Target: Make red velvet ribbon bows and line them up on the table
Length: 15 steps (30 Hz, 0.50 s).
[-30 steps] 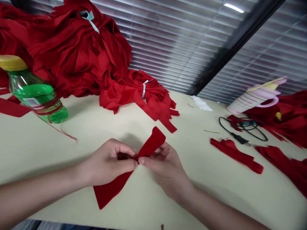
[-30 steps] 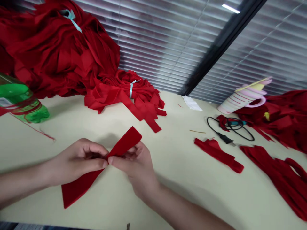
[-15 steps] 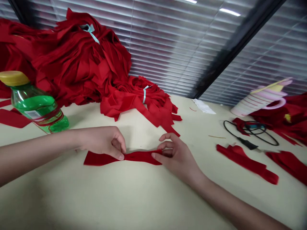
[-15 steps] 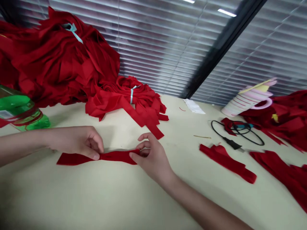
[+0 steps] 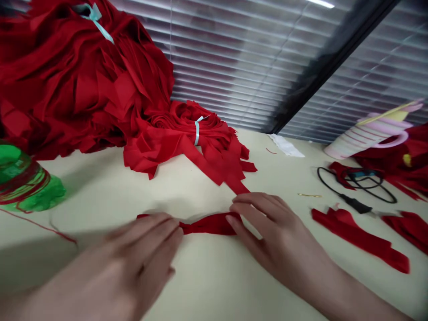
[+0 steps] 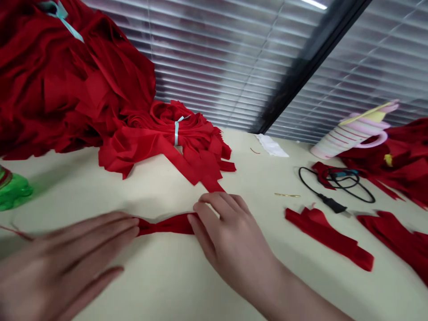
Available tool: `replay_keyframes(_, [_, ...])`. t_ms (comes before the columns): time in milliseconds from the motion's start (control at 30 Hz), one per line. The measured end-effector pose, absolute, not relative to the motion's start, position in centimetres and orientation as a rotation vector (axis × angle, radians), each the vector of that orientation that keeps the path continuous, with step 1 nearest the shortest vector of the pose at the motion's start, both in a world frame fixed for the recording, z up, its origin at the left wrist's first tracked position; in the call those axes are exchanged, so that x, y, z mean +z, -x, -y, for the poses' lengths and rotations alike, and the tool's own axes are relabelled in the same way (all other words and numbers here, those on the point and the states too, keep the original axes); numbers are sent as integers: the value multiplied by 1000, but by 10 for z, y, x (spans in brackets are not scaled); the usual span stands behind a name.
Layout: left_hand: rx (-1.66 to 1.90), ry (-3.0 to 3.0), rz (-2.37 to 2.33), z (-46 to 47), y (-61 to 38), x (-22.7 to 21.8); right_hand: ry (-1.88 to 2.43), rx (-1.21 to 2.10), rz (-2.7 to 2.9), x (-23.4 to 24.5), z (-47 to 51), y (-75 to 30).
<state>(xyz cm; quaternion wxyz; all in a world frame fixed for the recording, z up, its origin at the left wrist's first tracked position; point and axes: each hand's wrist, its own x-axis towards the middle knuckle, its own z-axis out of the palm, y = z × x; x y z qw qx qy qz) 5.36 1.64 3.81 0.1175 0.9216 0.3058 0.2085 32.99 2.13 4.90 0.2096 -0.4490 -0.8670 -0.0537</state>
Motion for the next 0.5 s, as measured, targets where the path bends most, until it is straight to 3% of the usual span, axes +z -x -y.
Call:
replay_keyframes(133, [438, -2983, -805, -9, -65, 15, 1017, 52, 2480, 41, -18, -317])
replay_keyframes(500, [67, -2737, -855, -33, -53, 14, 974, 426, 2385, 11, -32, -316])
